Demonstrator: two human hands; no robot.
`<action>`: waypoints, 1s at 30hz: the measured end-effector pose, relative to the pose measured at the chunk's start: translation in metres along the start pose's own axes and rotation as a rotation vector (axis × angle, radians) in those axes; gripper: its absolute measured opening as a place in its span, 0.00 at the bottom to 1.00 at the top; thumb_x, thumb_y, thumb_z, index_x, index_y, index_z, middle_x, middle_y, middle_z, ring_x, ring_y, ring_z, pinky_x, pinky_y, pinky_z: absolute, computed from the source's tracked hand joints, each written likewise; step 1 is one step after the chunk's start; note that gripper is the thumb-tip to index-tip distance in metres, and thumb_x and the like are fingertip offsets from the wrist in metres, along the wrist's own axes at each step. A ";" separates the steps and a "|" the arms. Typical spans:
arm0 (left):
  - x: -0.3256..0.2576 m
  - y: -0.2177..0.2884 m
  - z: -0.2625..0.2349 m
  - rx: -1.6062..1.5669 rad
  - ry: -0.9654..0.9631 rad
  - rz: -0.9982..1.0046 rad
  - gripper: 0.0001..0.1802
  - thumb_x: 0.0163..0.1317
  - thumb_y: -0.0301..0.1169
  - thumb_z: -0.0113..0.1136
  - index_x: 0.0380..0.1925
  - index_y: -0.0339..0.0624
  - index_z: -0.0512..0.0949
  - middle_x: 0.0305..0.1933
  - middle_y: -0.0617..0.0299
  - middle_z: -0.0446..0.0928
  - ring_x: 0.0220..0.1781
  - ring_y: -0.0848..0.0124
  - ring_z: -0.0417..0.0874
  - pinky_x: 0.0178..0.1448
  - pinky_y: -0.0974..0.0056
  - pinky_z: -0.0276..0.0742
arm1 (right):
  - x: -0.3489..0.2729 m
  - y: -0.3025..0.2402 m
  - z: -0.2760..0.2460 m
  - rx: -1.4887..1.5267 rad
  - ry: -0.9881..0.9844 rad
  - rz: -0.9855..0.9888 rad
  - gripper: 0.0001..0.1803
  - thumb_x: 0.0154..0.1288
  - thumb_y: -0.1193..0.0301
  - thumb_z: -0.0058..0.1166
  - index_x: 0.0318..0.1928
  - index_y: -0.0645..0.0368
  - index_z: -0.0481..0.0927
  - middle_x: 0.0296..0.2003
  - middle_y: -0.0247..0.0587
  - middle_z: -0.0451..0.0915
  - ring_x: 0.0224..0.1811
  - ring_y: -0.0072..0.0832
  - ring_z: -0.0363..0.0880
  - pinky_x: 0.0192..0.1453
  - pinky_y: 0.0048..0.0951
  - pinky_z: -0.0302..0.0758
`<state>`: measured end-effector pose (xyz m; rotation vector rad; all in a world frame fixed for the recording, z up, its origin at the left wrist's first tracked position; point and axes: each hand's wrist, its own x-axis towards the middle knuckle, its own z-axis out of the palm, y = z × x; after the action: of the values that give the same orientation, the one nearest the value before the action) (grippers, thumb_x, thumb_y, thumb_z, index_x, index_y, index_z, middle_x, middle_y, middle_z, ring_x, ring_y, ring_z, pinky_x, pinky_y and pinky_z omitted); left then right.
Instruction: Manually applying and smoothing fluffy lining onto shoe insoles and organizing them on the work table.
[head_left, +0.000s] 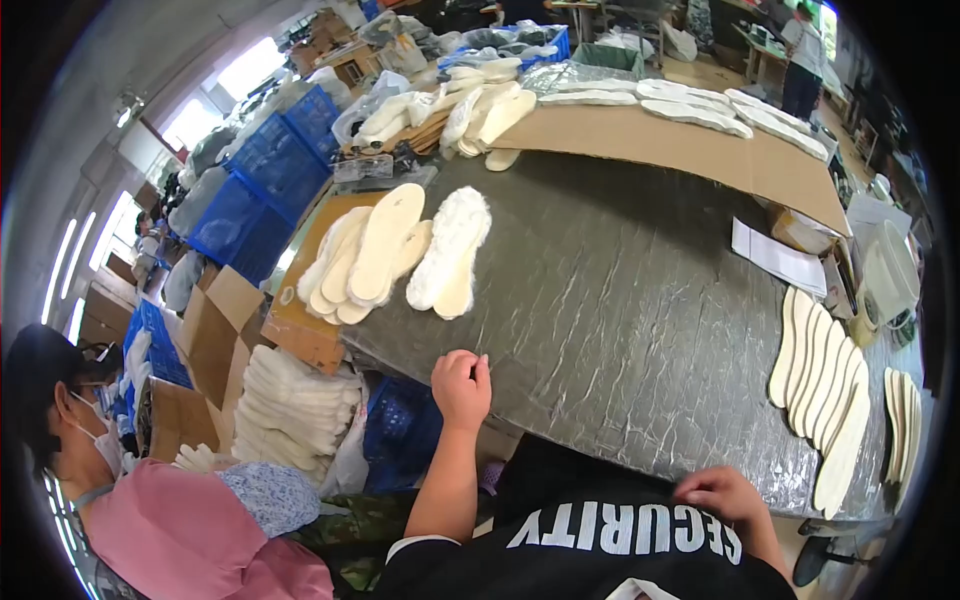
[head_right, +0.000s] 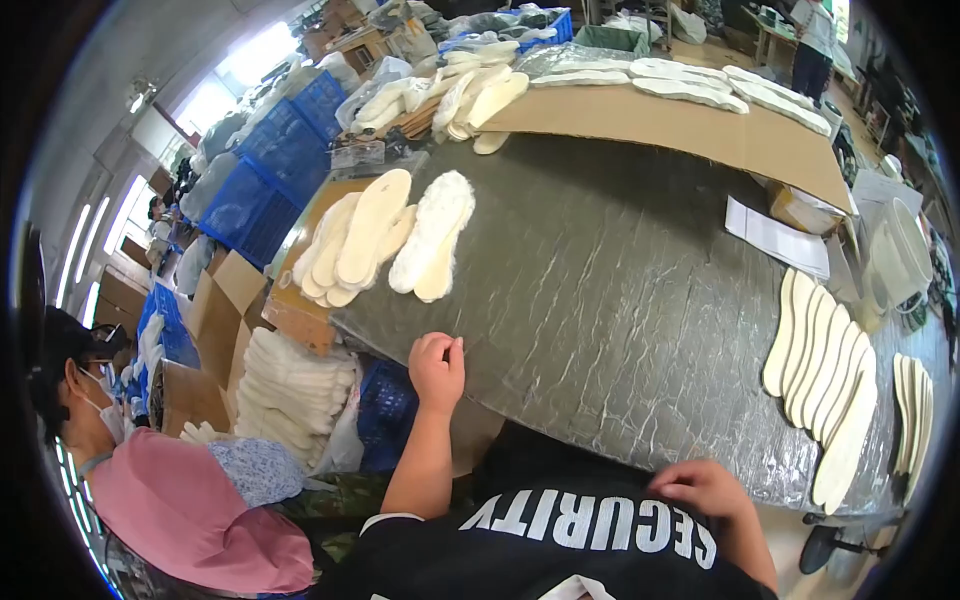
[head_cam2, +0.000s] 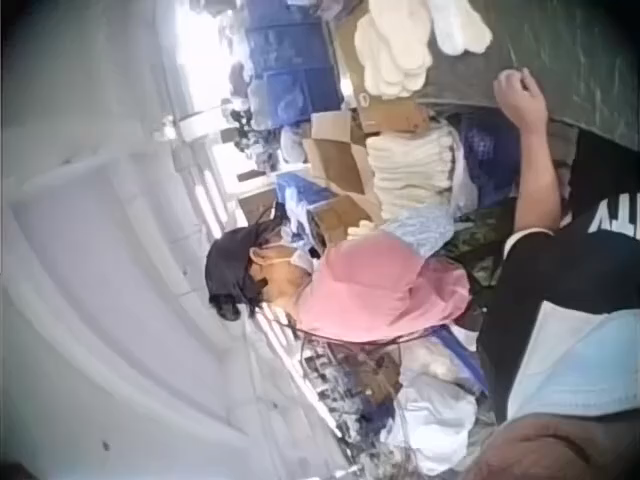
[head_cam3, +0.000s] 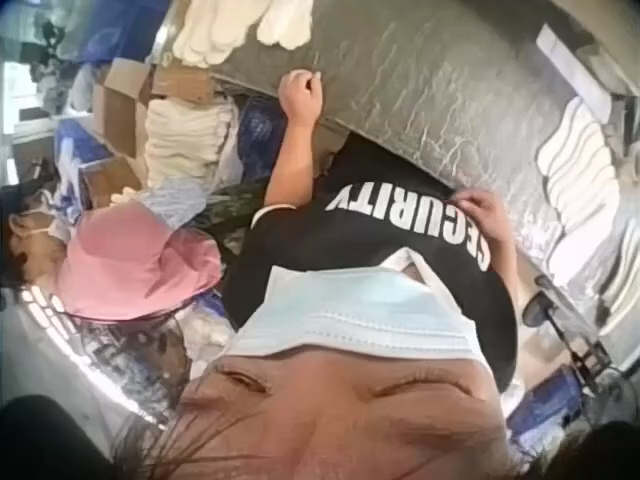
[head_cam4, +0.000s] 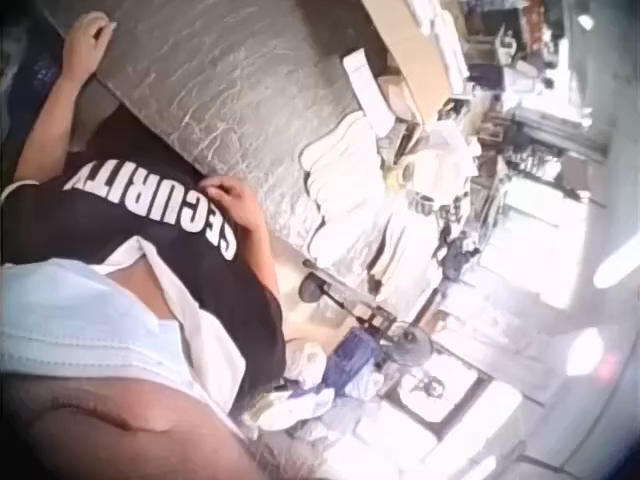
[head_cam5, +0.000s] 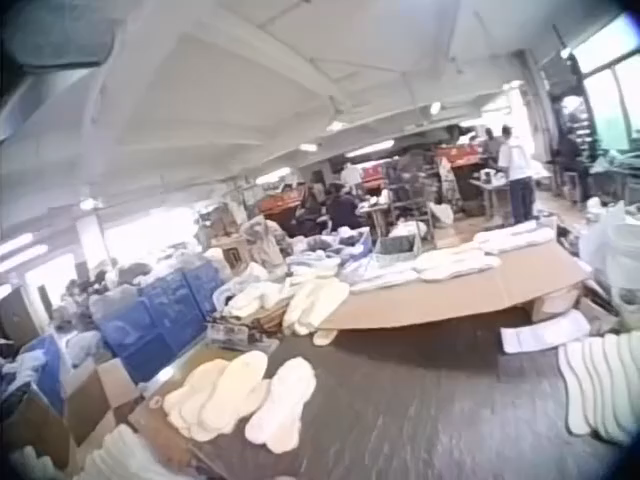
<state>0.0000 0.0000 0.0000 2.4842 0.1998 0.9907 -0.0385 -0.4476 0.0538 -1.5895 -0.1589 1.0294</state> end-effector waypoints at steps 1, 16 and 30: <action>0.003 0.005 -0.001 -0.002 0.010 0.004 0.08 0.53 0.28 0.65 0.21 0.40 0.75 0.31 0.55 0.78 0.34 0.55 0.76 0.40 0.55 0.72 | -0.029 0.017 -0.003 -0.093 0.149 0.091 0.12 0.60 0.73 0.60 0.44 0.66 0.81 0.35 0.42 0.84 0.36 0.26 0.83 0.41 0.25 0.77; 0.000 0.002 0.012 0.001 0.061 0.060 0.08 0.51 0.28 0.64 0.20 0.41 0.74 0.29 0.55 0.77 0.34 0.52 0.76 0.39 0.51 0.72 | -0.113 0.187 -0.014 -0.663 1.256 -0.081 0.08 0.51 0.83 0.53 0.27 0.65 0.66 0.23 0.48 0.65 0.27 0.38 0.67 0.35 0.37 0.66; 0.006 0.013 0.020 -0.190 -0.183 0.038 0.04 0.56 0.24 0.59 0.30 0.34 0.75 0.36 0.51 0.76 0.40 0.55 0.76 0.45 0.55 0.72 | -0.126 0.050 -0.086 -0.540 1.482 0.065 0.11 0.56 0.64 0.61 0.31 0.59 0.79 0.31 0.47 0.80 0.39 0.45 0.78 0.42 0.41 0.73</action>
<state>0.0172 -0.0170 -0.0028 2.3930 -0.0003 0.7539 -0.0764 -0.6023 0.0714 -2.4603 0.6781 -0.3827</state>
